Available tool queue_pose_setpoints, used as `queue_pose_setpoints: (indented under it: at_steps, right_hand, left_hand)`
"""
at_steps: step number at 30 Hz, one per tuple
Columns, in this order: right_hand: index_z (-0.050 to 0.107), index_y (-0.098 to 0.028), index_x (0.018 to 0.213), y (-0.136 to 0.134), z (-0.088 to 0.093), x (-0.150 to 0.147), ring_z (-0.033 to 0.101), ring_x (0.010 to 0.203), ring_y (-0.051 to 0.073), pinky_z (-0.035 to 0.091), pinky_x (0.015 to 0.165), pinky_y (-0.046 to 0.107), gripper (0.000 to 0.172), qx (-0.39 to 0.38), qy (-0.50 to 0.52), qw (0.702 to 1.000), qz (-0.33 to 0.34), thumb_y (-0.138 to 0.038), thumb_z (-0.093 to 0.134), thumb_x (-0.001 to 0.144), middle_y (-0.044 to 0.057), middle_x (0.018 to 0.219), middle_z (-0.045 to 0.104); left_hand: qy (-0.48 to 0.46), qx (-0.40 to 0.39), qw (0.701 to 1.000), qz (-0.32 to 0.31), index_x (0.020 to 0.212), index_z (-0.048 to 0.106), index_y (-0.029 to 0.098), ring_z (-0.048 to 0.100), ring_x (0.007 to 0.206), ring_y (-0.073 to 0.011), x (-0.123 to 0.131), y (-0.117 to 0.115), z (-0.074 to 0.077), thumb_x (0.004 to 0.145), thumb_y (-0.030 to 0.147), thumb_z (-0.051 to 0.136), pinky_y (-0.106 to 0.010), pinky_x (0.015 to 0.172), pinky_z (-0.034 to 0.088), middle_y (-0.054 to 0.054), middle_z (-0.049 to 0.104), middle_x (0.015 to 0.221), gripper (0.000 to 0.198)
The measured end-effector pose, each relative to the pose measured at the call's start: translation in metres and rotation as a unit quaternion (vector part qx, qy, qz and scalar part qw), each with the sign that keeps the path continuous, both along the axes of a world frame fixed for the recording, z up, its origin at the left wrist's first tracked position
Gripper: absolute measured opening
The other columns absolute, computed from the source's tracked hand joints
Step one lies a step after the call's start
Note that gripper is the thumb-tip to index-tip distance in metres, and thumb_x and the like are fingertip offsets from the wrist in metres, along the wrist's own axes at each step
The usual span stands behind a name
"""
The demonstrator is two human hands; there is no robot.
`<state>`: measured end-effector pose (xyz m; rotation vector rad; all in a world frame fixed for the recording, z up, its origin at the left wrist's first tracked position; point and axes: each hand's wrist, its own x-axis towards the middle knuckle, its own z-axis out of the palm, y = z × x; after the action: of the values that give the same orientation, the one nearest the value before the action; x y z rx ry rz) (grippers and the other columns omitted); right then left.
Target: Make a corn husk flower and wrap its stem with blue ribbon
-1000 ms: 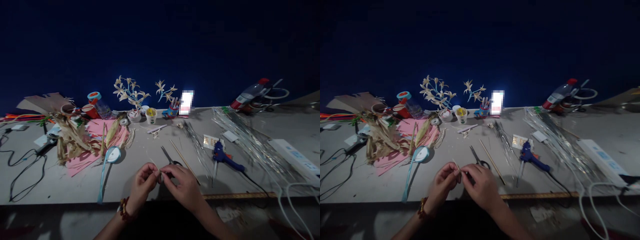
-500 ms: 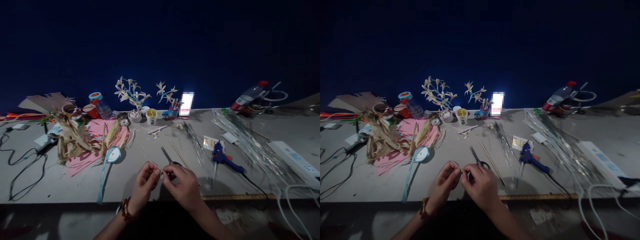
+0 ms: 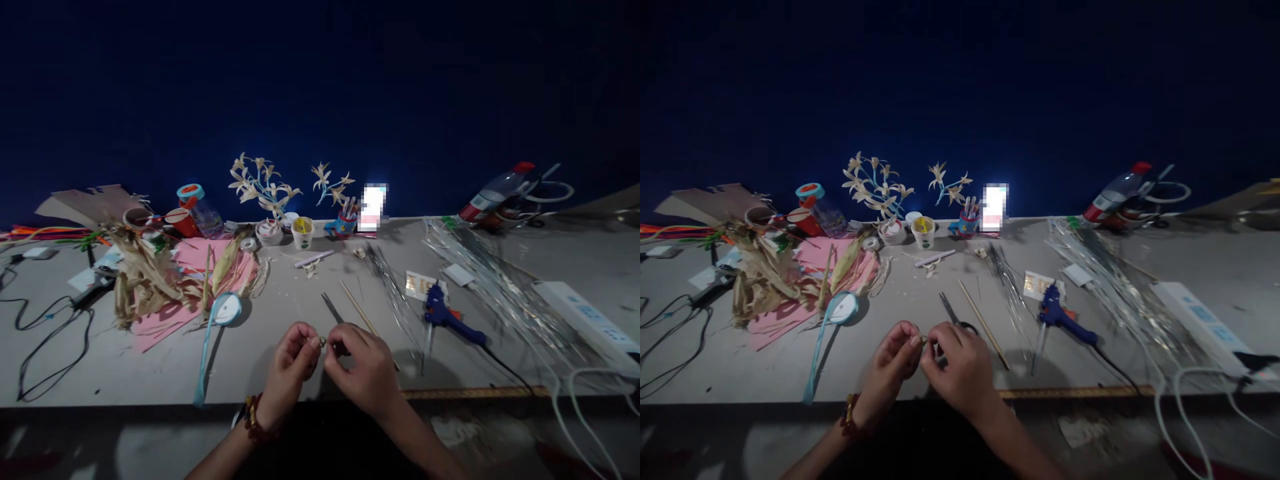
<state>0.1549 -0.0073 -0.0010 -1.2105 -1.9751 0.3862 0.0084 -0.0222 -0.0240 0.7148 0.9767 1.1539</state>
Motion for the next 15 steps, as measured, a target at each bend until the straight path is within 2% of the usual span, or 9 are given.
queue_pose_setpoints:
  at_steps: [2,6,10,13,15]
  right_hand:
    - [0.054,-0.022,0.075,0.0004,-0.0017,0.0001,0.058,0.061,0.014,0.045,0.061,0.026,0.011,-0.003,0.032,0.999,0.013,-0.012,0.053,0.08,0.0,0.069,0.062]
    - [0.053,-0.023,0.078,0.0008,-0.0041,0.0011,0.057,0.061,0.014,0.045,0.059,0.025,0.01,-0.085,0.1,0.99,0.047,-0.013,0.052,0.078,-0.003,0.068,0.057]
    - [0.053,-0.023,0.083,0.0024,0.0007,0.0017,0.056,0.061,0.013,0.044,0.057,0.024,0.008,-0.147,0.096,0.982,0.067,-0.015,0.054,0.08,-0.004,0.068,0.056]
    - [0.053,-0.022,0.081,0.0052,0.0047,0.0037,0.055,0.061,0.013,0.044,0.058,0.024,0.007,-0.16,0.09,0.979,0.086,-0.016,0.055,0.082,-0.003,0.069,0.057]
    - [0.054,-0.022,0.078,0.0072,0.0039,0.005,0.056,0.067,0.014,0.046,0.063,0.026,0.008,-0.144,0.126,0.975,0.109,-0.016,0.055,0.083,-0.001,0.074,0.058]
  left_hand:
    - [-0.022,-0.008,1.0,-0.006,0.086,0.052,0.019,0.025,0.047,-0.0043,-0.0004,-0.0003,-0.0009,0.083,0.047,0.073,-0.016,0.044,0.019,0.01,0.037,0.056,0.034]
    - [-0.041,-0.014,0.999,-0.016,0.087,0.052,0.02,0.021,0.045,-0.0042,-0.0006,-0.0007,-0.0026,0.082,0.048,0.073,-0.017,0.043,0.016,0.012,0.032,0.053,0.035]
    - [-0.007,0.003,1.0,-0.02,0.087,0.053,0.018,0.025,0.046,-0.0043,-0.0006,-0.0006,-0.0006,0.082,0.05,0.072,-0.017,0.044,0.018,0.01,0.036,0.055,0.038]
    - [0.0,0.012,1.0,-0.022,0.087,0.053,0.018,0.026,0.047,-0.0043,-0.0019,0.0005,0.0007,0.081,0.05,0.073,-0.017,0.044,0.019,0.009,0.039,0.058,0.038]
    - [-0.016,0.005,1.0,-0.027,0.086,0.052,0.018,0.023,0.046,-0.0041,-0.0029,0.0016,0.0008,0.082,0.048,0.072,-0.017,0.044,0.017,0.01,0.037,0.056,0.036]
